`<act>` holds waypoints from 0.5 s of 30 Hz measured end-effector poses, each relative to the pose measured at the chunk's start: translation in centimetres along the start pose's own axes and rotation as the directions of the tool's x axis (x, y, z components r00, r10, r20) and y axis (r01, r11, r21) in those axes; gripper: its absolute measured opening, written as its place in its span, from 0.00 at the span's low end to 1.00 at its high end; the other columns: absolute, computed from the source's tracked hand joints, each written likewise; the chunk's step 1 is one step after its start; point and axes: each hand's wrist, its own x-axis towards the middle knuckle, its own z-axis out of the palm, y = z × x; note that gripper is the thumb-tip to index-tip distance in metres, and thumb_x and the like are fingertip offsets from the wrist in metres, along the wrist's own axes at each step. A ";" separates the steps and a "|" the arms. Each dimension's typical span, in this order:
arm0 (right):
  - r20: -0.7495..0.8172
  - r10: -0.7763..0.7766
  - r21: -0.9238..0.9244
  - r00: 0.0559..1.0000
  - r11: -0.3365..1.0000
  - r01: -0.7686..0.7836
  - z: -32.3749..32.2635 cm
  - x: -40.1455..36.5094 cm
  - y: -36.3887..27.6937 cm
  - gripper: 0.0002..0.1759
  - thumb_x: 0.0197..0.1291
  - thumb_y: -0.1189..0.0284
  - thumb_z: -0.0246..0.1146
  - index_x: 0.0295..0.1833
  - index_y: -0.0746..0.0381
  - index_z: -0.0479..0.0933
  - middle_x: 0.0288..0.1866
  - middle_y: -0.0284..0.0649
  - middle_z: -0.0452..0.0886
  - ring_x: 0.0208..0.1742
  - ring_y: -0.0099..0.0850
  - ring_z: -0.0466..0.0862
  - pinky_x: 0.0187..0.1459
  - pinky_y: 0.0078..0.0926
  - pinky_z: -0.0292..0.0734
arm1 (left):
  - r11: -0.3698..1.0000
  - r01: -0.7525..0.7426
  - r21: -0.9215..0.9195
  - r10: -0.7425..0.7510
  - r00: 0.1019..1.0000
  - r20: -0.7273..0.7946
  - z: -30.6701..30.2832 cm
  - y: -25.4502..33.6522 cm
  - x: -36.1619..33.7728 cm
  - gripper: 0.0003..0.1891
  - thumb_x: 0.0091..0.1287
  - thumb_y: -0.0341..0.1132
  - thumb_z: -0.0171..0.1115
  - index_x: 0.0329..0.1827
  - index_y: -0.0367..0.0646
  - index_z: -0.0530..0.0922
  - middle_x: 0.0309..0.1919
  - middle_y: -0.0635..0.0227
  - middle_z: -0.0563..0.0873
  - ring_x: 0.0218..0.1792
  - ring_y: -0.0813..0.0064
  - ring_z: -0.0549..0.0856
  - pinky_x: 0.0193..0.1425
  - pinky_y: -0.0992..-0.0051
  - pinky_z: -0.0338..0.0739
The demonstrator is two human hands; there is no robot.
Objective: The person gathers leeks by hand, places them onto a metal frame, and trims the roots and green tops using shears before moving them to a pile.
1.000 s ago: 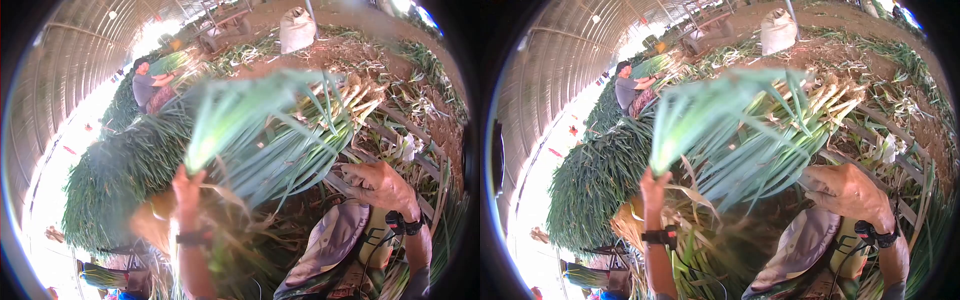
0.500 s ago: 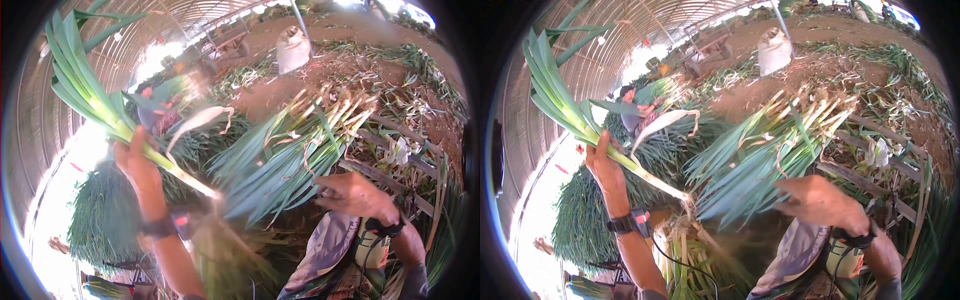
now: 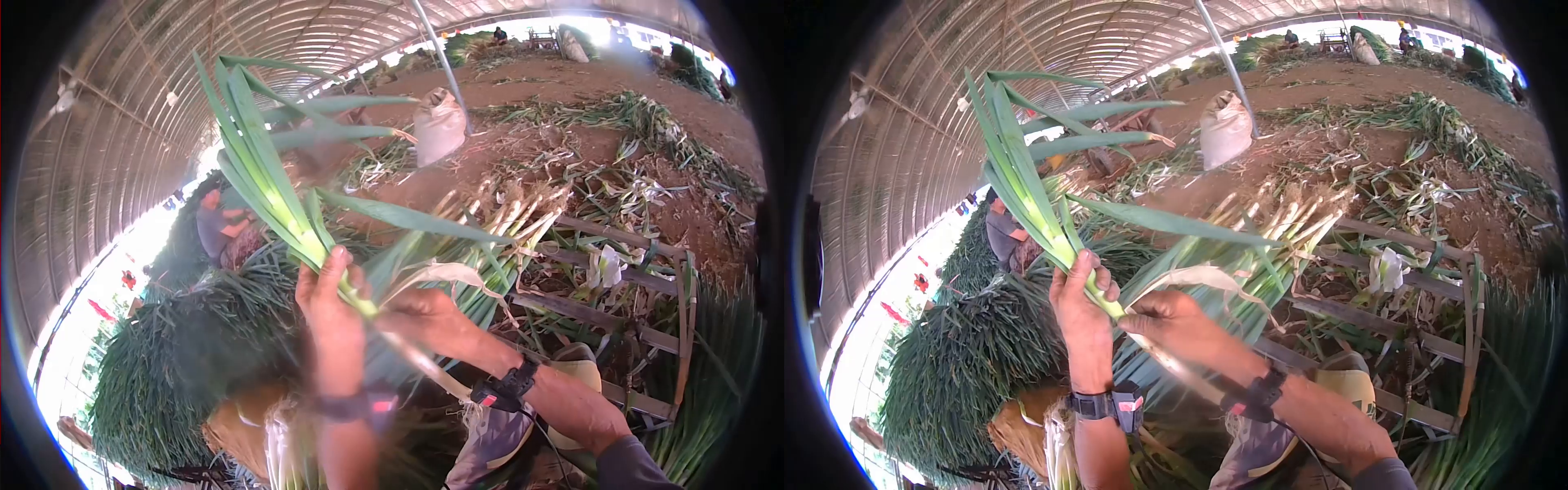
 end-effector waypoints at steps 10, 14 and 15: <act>0.218 -0.317 -0.580 0.923 0.718 0.384 -3.5 -5.9 1.8 0.06 0.62 0.76 0.72 0.37 0.65 0.82 0.30 0.47 0.81 0.28 0.44 0.83 0.33 0.40 0.78 | 0.998 0.002 -0.066 -0.008 0.995 -0.095 -5.1 -1.8 1.6 0.11 0.71 0.34 0.70 0.50 0.44 0.78 0.35 0.71 0.79 0.29 0.79 0.76 0.28 0.76 0.68; 0.110 -0.217 -0.582 0.970 0.777 0.240 -3.0 -3.8 -0.2 0.18 0.65 0.61 0.70 0.38 0.68 0.78 0.34 0.49 0.85 0.34 0.46 0.86 0.39 0.43 0.82 | 0.988 0.029 -0.149 -0.036 0.998 -0.044 -5.0 -2.2 0.6 0.09 0.73 0.34 0.69 0.50 0.44 0.78 0.36 0.72 0.79 0.30 0.80 0.75 0.30 0.77 0.68; 0.140 -0.168 -0.577 0.976 0.787 0.218 -3.0 -3.5 0.1 0.22 0.64 0.58 0.71 0.44 0.69 0.77 0.36 0.51 0.86 0.36 0.48 0.88 0.42 0.43 0.82 | 0.989 0.026 -0.147 -0.034 0.998 -0.056 -4.7 -2.2 0.5 0.09 0.74 0.34 0.68 0.50 0.45 0.77 0.36 0.72 0.79 0.31 0.80 0.74 0.30 0.78 0.68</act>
